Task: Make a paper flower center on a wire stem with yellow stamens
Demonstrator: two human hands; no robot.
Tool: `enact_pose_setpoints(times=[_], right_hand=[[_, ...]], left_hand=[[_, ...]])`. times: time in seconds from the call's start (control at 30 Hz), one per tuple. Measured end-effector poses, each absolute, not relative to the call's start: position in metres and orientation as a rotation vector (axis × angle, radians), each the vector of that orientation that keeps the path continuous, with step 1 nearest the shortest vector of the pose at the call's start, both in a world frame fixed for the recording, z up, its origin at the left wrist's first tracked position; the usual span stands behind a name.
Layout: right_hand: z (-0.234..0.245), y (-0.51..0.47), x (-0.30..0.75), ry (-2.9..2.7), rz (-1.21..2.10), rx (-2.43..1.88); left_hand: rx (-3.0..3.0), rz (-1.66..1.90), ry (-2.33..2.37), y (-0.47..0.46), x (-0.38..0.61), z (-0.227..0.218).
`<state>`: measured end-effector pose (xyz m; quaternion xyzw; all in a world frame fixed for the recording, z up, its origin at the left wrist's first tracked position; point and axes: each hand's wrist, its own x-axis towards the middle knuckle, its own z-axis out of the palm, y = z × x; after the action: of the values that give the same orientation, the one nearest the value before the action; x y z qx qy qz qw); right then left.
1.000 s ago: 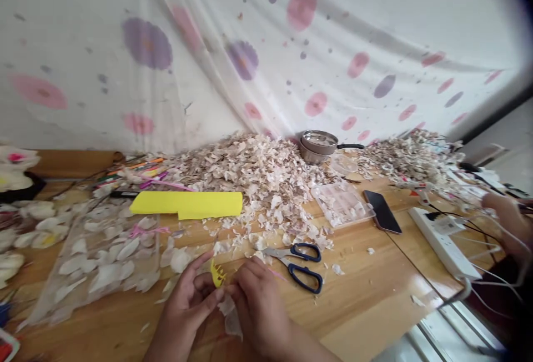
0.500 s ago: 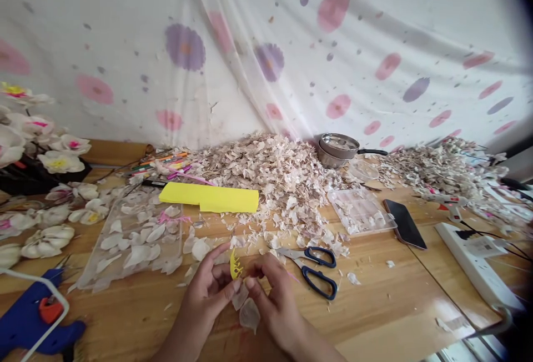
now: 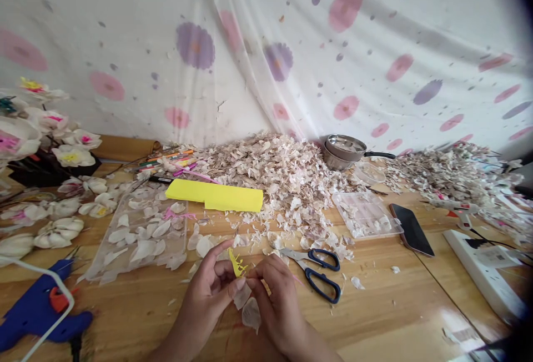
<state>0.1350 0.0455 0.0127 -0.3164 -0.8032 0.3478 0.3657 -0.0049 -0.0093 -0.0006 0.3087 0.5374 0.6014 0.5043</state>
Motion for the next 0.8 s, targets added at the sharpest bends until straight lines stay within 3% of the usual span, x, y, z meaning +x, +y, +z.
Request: enact_pose_setpoints(times=[0.2,0.53,0.8], right_hand=[[0.0102,0.0441,0.1390,-2.018,1.102,-0.873],[0.0125,0.0475,0.1336,-2.014,0.766,-0.581],[0.0094,0.0478,0.1327,-1.981,0.677,-0.619]], left_hand=[[0.832,1.400,1.306,-0.0129,-0.0018,0.0026],[0.519,1.440,1.113,-0.0084,-0.0049,0.0031],[0.542,1.454,1.124,-0.0068,-0.0046,0.0007]])
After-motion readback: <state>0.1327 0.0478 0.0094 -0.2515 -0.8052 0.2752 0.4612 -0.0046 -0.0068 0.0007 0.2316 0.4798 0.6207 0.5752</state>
